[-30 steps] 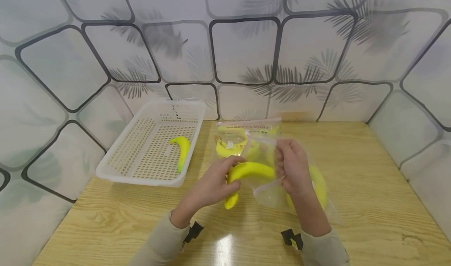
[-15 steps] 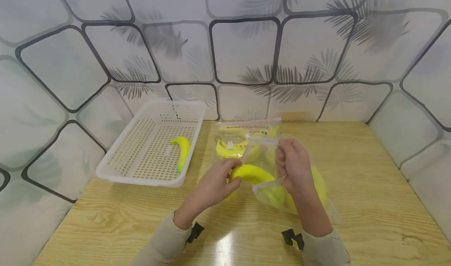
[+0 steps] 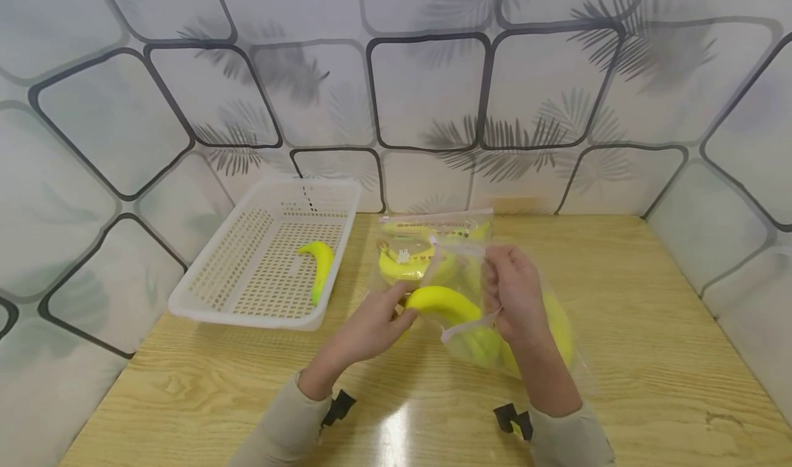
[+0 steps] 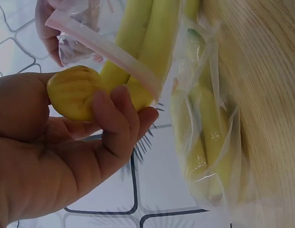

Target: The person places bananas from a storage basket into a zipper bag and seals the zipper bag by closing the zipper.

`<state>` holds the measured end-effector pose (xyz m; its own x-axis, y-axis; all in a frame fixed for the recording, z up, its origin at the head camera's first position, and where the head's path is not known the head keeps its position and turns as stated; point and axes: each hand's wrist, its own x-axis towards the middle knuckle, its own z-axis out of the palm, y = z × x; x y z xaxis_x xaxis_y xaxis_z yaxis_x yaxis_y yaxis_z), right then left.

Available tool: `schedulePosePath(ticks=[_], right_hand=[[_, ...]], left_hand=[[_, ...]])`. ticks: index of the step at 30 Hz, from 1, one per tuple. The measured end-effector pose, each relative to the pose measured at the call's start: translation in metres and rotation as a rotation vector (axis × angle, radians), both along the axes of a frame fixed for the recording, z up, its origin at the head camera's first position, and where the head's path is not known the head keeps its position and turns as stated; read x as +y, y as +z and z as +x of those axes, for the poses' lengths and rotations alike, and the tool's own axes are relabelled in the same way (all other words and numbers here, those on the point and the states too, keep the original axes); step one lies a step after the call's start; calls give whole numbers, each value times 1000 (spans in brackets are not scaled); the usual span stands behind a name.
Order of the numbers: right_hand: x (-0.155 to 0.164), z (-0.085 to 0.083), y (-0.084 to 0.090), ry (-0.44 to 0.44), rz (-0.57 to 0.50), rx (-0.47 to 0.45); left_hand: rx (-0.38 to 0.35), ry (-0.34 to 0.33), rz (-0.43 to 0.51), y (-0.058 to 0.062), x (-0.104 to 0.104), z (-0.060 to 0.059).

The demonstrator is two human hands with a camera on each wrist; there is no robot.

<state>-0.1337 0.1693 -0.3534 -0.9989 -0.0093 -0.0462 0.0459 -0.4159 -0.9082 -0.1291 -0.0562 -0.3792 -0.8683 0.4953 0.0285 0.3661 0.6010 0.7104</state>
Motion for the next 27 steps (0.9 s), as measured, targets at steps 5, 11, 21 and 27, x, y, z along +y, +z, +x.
schedulePosePath(ticks=[5,11,21,27], right_hand=[[-2,1,0,16,6,0],[-3,1,0,19,6,2],[-2,3,2,11,20,-3],[-3,4,4,19,16,6]], left_hand=[[-110,34,111,2,-1,-2],[-227,99,302,3,-3,-4],[-259,50,353,-4,-8,-12],[-178,88,405,-9,-6,-15]])
